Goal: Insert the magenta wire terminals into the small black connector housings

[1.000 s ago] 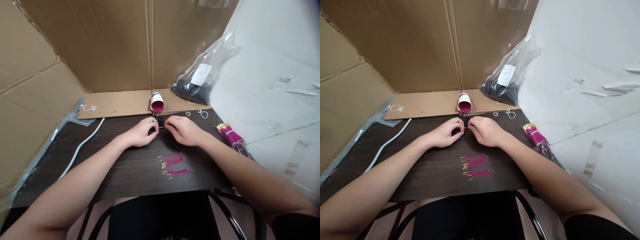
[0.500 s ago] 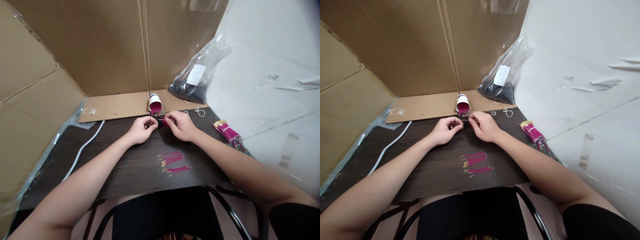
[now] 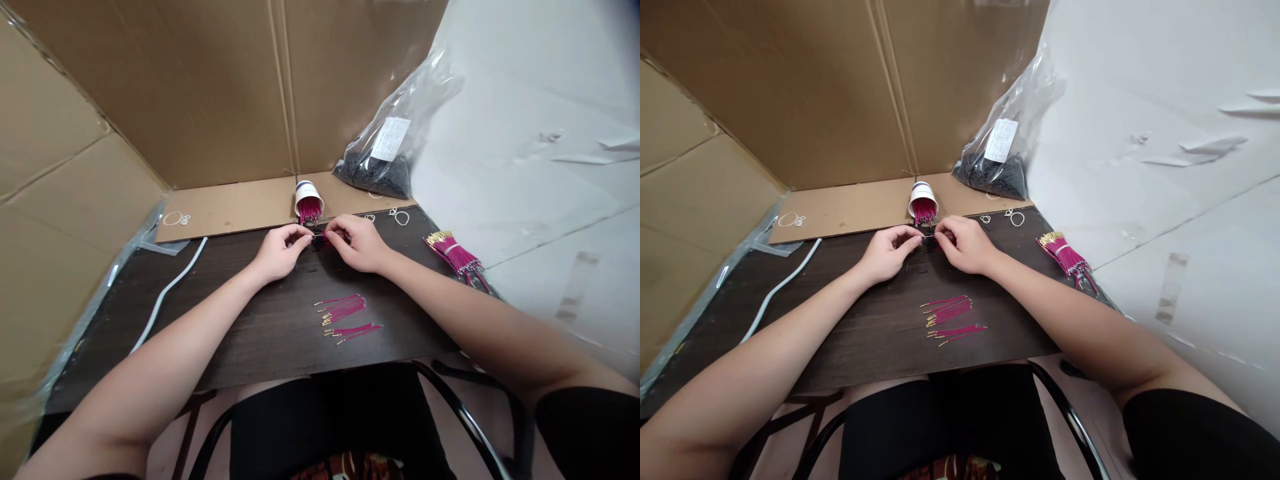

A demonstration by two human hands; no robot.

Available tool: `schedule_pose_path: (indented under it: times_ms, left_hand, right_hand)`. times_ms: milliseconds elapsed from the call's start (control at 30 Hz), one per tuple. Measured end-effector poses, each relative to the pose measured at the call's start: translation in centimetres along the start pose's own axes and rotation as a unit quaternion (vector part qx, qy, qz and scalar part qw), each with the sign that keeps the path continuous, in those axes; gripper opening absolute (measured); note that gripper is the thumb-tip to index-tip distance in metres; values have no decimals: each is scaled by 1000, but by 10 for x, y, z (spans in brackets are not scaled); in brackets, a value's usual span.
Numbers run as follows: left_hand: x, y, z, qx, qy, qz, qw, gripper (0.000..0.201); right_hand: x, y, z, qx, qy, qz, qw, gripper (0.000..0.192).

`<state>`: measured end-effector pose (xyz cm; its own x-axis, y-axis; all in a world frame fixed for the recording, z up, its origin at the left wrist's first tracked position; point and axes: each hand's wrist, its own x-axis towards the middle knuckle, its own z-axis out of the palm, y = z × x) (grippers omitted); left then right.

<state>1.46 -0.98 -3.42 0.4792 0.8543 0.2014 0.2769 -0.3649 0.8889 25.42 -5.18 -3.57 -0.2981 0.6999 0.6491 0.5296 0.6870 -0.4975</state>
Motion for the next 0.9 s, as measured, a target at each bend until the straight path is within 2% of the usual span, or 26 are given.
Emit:
schedule_pose_path:
  times_ms: [900]
  left_hand:
    - [-2, 3, 0, 12, -9, -3, 1000, 32]
  right_hand:
    - [-1, -2, -1, -10, -20, 7, 1000, 22]
